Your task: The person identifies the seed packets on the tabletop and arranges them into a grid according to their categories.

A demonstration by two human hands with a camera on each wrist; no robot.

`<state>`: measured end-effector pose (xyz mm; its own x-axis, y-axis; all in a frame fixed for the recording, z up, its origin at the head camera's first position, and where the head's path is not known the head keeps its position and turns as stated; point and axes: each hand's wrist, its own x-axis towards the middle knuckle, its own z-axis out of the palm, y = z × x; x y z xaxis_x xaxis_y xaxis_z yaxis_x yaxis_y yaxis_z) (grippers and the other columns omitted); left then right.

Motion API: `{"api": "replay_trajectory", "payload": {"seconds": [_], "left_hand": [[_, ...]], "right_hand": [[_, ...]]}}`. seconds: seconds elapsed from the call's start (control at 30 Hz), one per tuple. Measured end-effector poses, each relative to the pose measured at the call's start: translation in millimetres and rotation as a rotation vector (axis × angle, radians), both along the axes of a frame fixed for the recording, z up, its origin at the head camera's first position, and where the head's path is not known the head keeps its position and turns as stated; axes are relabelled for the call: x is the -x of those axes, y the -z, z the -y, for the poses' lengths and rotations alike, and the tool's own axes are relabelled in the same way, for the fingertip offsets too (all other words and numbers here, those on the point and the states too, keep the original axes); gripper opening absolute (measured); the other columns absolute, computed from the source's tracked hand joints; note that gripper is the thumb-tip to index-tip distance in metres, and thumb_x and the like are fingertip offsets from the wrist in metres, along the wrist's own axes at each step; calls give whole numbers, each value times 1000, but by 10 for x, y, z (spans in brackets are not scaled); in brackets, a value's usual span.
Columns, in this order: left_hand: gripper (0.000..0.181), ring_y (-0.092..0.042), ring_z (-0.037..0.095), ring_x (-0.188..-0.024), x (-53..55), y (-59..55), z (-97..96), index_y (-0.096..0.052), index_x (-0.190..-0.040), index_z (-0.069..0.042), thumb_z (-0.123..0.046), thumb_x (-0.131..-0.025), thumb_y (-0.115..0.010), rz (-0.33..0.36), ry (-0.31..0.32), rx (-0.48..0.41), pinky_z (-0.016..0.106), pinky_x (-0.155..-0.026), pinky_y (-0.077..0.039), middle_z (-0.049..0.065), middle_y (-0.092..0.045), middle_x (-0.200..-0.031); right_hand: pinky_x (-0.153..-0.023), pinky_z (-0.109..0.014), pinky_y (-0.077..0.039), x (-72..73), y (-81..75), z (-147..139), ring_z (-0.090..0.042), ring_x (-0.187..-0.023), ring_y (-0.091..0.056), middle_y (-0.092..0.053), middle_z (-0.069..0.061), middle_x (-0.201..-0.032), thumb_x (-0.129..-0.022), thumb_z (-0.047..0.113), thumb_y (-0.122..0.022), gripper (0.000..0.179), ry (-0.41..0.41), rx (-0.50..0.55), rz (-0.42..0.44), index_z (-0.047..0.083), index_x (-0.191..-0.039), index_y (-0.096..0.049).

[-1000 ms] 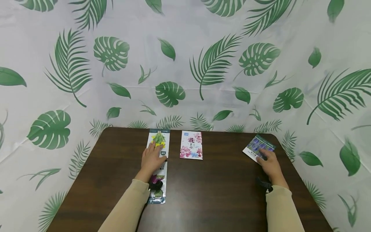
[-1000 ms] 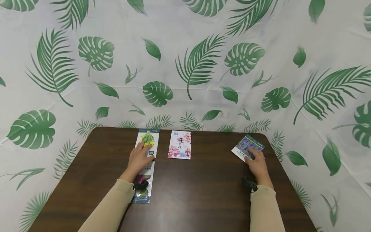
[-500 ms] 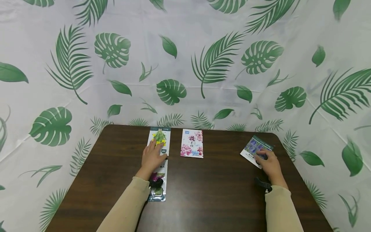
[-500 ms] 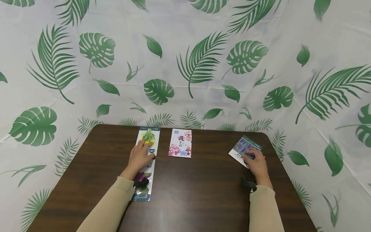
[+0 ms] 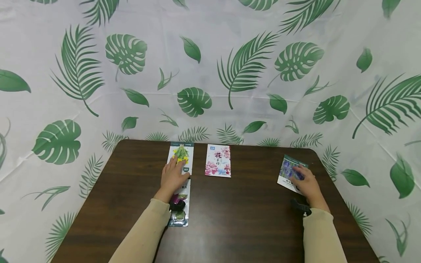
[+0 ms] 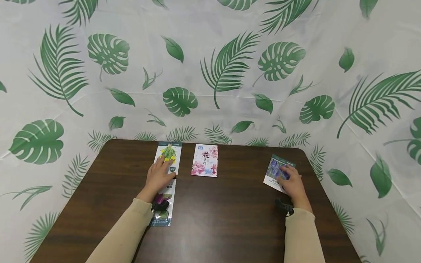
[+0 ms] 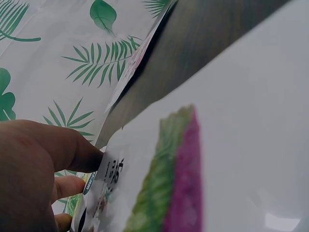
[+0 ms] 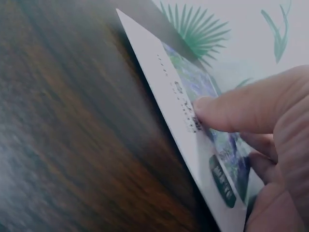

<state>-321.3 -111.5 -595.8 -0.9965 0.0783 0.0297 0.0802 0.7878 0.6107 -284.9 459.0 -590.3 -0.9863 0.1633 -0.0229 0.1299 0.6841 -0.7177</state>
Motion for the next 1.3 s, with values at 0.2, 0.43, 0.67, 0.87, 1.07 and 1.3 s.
{"api": "replay_trajectory", "payload": {"seconds": [0.2, 0.43, 0.67, 0.87, 1.07, 1.3], "left_hand": [[68, -14, 43, -171, -17, 20, -4, -55, -160, -14, -36, -96, -67, -3, -2, 1, 66, -136, -9, 20, -22, -182], [68, -14, 42, -171, -23, 28, -30, -56, -160, -15, -35, -96, -66, 1, 2, -2, 66, -137, -10, 19, -22, -182], [68, -13, 41, -171, 2, 16, -30, -55, -160, -15, -35, -96, -65, -4, 3, 6, 65, -137, -9, 19, -21, -182], [69, -12, 41, -171, -9, -6, -21, -55, -161, -15, -36, -96, -65, 7, 1, -2, 65, -137, -8, 18, -20, -183], [68, -13, 41, -171, -1, -12, -6, -55, -160, -15, -35, -96, -65, 0, -4, 1, 65, -137, -9, 19, -21, -182], [69, -12, 41, -171, 6, -4, 3, -55, -161, -15, -35, -96, -65, 9, -7, 2, 65, -137, -8, 19, -20, -183]], "right_hand": [[-126, -82, -13, 0, -20, 11, -63, -162, -10, -17, -32, -177, -105, 28, -73, 76, -29, -21, 64, -1, -167, -38], [-122, -78, -27, -6, 28, 48, -62, -149, -31, -27, -41, -161, -107, 25, -72, 76, -128, -171, 30, -9, -164, -36], [-124, -78, -25, -41, -25, 175, -64, -152, -26, -23, -41, -165, -108, 24, -68, 73, -119, -209, 70, -9, -164, -35], [-125, -78, -24, -82, -41, 282, -65, -155, -24, -21, -41, -167, -108, 25, -69, 74, -122, -217, 90, -7, -165, -35], [-125, -79, -24, -147, -40, 391, -65, -155, -24, -22, -40, -167, -108, 24, -69, 72, -129, -203, 71, -6, -165, -36], [-123, -78, -27, -241, -13, 531, -65, -150, -30, -30, -40, -162, -105, 20, -73, 70, -150, -207, 0, -9, -161, -42]]}}
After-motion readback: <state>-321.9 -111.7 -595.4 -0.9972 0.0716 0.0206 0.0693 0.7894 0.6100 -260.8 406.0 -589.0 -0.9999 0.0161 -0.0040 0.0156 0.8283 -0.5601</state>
